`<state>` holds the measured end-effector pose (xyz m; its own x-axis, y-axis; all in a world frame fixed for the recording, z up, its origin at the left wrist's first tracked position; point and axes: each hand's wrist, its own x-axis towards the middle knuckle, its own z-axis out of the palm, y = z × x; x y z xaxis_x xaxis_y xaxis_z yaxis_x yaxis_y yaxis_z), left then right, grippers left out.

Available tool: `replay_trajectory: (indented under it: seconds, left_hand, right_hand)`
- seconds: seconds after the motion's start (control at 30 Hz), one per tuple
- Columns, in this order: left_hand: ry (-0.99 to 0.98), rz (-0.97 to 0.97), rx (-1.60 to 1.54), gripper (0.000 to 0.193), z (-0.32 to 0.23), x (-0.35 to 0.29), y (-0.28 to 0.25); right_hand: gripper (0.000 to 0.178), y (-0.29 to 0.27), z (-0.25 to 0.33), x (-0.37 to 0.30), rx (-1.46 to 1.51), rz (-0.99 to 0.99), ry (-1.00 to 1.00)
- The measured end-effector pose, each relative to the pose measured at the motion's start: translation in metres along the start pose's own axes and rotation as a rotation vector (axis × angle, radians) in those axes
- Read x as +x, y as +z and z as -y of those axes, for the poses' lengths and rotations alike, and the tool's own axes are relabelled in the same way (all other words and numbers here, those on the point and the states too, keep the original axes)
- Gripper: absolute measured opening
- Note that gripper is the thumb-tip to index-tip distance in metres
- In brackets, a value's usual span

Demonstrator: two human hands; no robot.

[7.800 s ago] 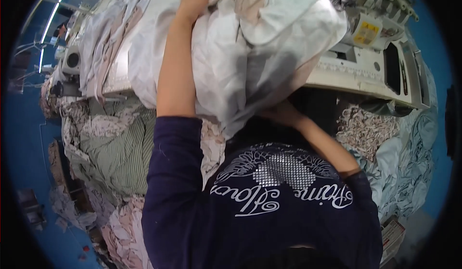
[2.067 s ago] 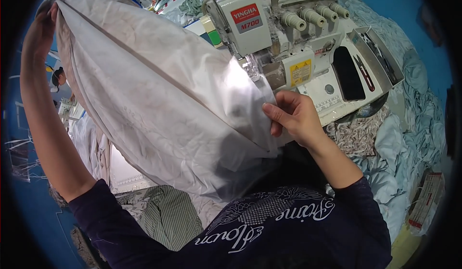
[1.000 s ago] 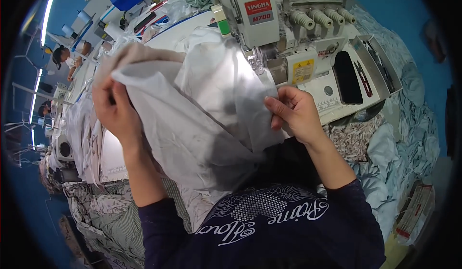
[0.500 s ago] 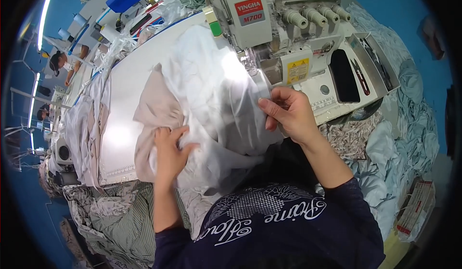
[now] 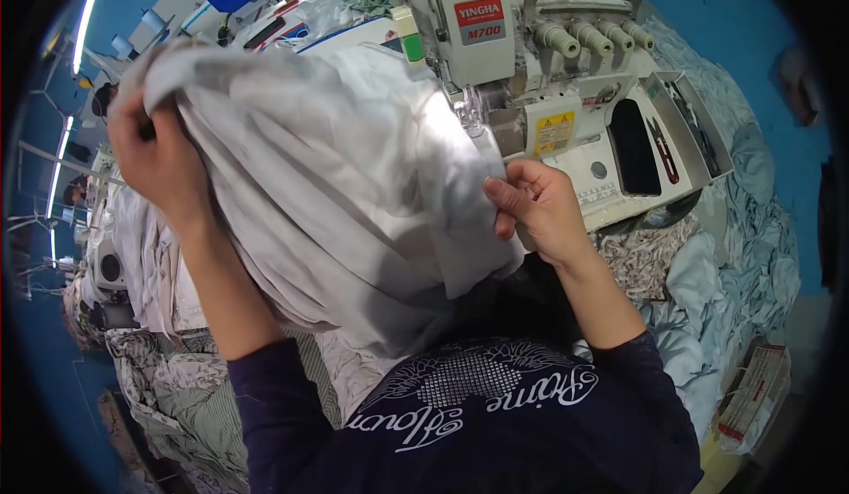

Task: Sewing fabric pieces together using an industrial sewing machine to create pillow covers.

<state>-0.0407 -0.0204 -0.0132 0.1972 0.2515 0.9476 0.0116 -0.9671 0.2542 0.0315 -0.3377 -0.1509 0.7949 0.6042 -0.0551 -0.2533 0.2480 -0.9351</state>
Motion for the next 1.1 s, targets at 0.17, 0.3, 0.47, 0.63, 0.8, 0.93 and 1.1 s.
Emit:
replay_trajectory:
  seconds: [0.17, 0.3, 0.47, 0.63, 0.8, 0.93, 1.1]
  left_hand:
    - [-0.057, 0.229, 0.284, 0.021, 0.05, 0.014, -0.004]
    - [-0.115, 0.924, -0.149, 0.08, 0.016, -0.092, -0.04]
    - [-0.283, 0.784, 0.097, 0.026, -0.01, -0.183, -0.062]
    - [-0.212, 0.339, 0.117, 0.018, -0.005, -0.13, -0.038]
    - [-0.071, 0.111, 0.002, 0.012, -0.006, -0.068, -0.019]
    - [-0.107, 0.09, 0.023, 0.012, -0.006, -0.02, -0.006]
    - [-0.081, 0.258, 0.233, 0.021, 0.032, -0.008, -0.002]
  right_hand:
    - [0.018, 0.006, 0.003, -0.002, 0.025, 0.011, -0.013]
    - [0.017, 0.0, 0.001, 0.0, -0.015, -0.035, 0.004]
    - [0.017, 0.004, -0.001, -0.001, -0.014, -0.012, 0.011]
    - [0.018, 0.004, -0.002, 0.0, 0.032, -0.018, -0.013]
    - [0.019, 0.003, -0.006, 0.0, 0.011, -0.014, -0.03]
    - [0.019, 0.002, -0.005, -0.001, 0.009, -0.002, -0.024]
    - [0.02, 0.005, -0.004, -0.001, 0.045, 0.0, -0.026]
